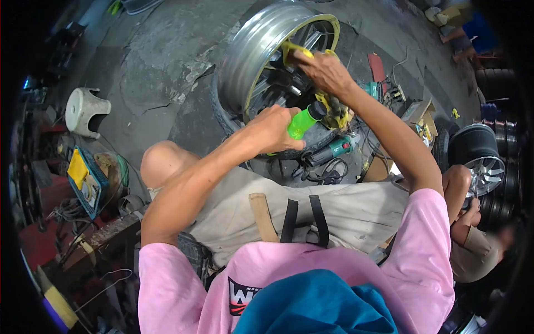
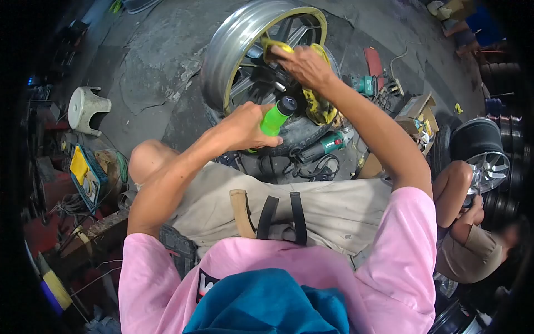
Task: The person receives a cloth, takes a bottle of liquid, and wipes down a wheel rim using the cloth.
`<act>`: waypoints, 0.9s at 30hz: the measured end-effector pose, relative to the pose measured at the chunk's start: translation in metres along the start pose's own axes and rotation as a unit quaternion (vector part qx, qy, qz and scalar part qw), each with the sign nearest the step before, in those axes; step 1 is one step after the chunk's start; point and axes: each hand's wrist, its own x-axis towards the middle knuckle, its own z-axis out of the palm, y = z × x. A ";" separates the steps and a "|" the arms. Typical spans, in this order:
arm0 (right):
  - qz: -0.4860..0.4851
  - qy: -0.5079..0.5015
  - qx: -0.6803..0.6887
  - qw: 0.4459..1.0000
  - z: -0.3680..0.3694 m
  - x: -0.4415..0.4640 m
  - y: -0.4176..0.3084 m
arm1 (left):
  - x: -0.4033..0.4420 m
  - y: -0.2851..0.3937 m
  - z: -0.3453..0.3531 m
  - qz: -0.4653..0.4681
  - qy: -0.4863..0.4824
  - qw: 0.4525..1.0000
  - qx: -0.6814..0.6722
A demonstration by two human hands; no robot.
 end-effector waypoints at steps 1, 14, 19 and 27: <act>-0.002 0.002 0.001 1.000 -0.001 -0.001 -0.004 | -0.003 0.001 0.000 -0.002 0.004 1.000 -0.012; -0.034 -0.040 -0.004 0.999 0.008 0.000 -0.003 | -0.005 0.001 0.001 0.025 0.008 0.999 -0.026; 0.037 0.106 0.084 0.990 -0.023 0.022 0.005 | -0.007 0.007 -0.002 0.012 -0.005 1.000 -0.022; 0.199 0.116 0.237 0.944 -0.020 0.024 -0.045 | -0.007 0.015 -0.008 0.014 -0.020 0.999 -0.021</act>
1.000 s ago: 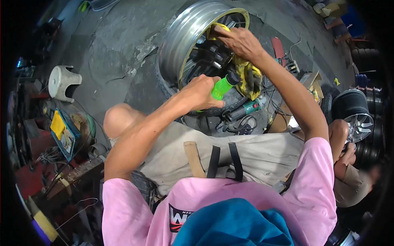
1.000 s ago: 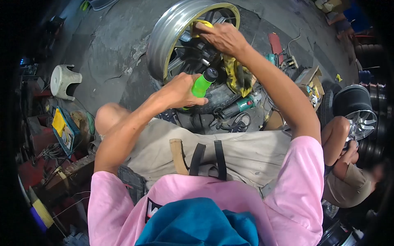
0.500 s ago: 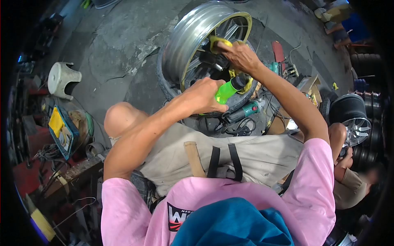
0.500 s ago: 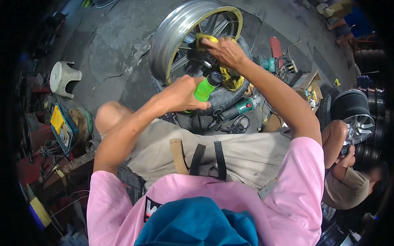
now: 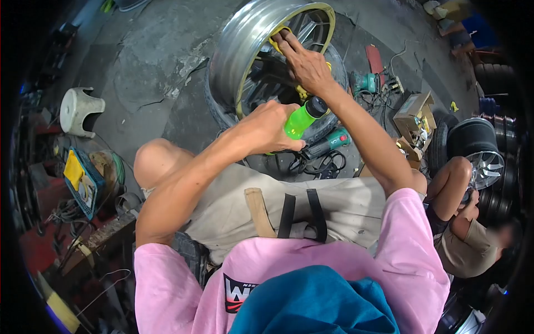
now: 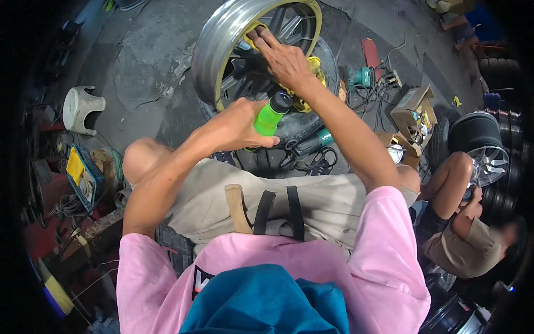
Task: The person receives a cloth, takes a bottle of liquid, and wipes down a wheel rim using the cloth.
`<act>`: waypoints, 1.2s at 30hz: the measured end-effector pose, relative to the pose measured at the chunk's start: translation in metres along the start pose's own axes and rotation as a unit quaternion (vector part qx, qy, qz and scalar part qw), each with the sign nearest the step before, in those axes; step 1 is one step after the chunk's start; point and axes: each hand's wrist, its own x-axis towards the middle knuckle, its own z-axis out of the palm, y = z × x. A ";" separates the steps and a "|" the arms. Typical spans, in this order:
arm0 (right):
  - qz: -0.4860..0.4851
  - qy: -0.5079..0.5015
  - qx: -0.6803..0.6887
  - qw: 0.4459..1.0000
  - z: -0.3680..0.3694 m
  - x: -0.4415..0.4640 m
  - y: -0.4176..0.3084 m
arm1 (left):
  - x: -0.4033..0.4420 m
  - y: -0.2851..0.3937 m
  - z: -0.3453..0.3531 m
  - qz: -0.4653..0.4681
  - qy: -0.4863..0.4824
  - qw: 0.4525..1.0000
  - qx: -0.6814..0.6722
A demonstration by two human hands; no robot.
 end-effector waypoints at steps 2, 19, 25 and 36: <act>0.023 0.018 0.033 0.999 0.001 0.002 -0.013 | 0.000 0.003 -0.002 -0.031 -0.024 0.999 -0.006; 0.182 -0.108 0.053 0.976 0.017 -0.012 -0.031 | -0.012 0.007 -0.011 -0.022 -0.016 0.999 -0.017; 0.109 -0.160 0.038 0.980 -0.022 -0.025 0.019 | -0.017 0.003 -0.012 0.003 0.003 1.000 -0.019; 0.035 -0.215 0.025 0.976 -0.004 -0.027 0.012 | -0.013 0.003 0.001 0.047 0.008 0.999 -0.022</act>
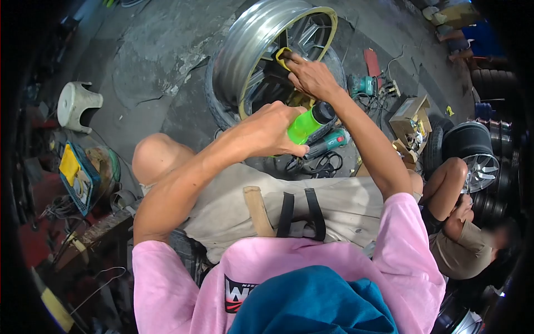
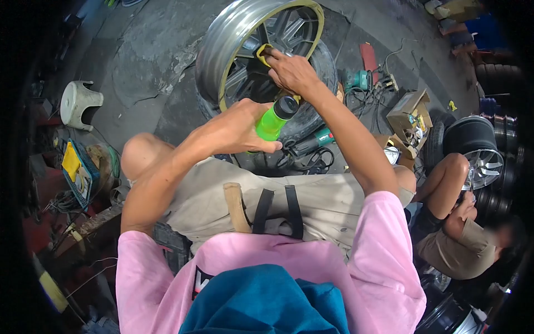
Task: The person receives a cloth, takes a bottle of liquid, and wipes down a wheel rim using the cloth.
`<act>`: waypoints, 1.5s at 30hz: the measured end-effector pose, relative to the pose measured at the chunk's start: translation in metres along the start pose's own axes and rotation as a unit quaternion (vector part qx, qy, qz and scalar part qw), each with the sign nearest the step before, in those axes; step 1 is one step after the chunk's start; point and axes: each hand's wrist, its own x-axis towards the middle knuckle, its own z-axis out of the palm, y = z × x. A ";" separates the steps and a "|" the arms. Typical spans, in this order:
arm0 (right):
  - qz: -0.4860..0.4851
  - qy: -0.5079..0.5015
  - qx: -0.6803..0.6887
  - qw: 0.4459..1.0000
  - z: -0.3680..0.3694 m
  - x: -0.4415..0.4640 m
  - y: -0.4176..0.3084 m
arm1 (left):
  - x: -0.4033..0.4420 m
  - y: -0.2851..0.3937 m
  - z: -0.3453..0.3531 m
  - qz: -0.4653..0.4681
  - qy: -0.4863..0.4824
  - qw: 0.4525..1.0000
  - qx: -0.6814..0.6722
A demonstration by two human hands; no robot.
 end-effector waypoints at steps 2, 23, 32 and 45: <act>-0.049 0.038 -0.008 0.998 0.000 0.005 0.003 | 0.001 0.000 -0.001 0.002 -0.003 1.000 -0.003; -0.026 -0.001 -0.006 1.000 -0.007 -0.006 0.007 | 0.000 0.006 -0.011 -0.015 -0.009 0.999 -0.036; 0.028 0.038 0.011 0.999 0.003 -0.013 -0.007 | 0.005 0.026 -0.019 -0.055 -0.034 0.997 -0.028; -0.004 0.030 -0.024 0.999 0.010 -0.019 0.007 | 0.006 0.021 -0.010 -0.043 -0.036 0.998 -0.014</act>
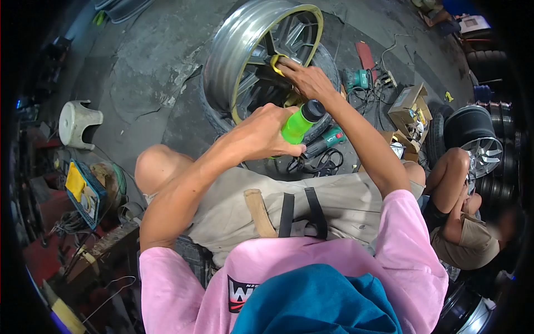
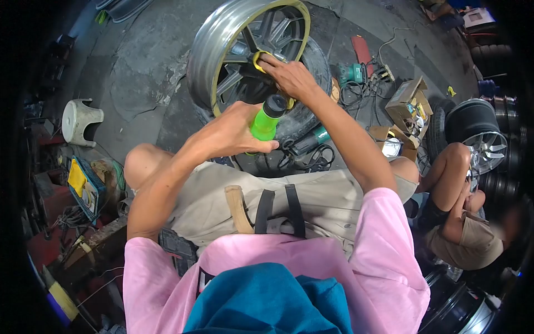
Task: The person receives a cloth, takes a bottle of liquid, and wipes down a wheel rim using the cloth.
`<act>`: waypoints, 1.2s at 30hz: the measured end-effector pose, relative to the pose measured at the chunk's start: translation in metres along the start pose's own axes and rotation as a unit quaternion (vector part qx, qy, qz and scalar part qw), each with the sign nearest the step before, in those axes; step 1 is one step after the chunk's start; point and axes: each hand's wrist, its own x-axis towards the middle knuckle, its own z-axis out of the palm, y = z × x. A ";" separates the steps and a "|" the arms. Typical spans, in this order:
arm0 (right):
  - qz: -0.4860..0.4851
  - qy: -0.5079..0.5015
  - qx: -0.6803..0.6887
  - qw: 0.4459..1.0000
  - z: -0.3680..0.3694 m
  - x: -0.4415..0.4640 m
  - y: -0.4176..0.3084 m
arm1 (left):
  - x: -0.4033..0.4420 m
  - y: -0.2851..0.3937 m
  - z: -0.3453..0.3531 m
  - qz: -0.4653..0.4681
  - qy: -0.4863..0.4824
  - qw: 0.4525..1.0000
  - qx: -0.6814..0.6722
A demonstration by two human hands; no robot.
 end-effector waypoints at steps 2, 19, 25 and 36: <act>-0.019 -0.001 -0.015 1.000 0.001 0.013 0.001 | 0.001 0.001 0.001 0.002 0.004 1.000 0.005; -0.273 0.073 -0.238 0.929 -0.023 0.066 0.055 | -0.001 -0.017 0.009 0.073 0.053 0.996 -0.024; -0.242 -0.033 -0.237 0.940 -0.020 0.049 0.053 | 0.002 -0.016 0.007 0.054 0.027 0.998 -0.008; -0.088 -0.035 0.008 0.996 -0.059 -0.016 0.038 | -0.001 -0.015 0.004 0.046 0.031 0.998 -0.030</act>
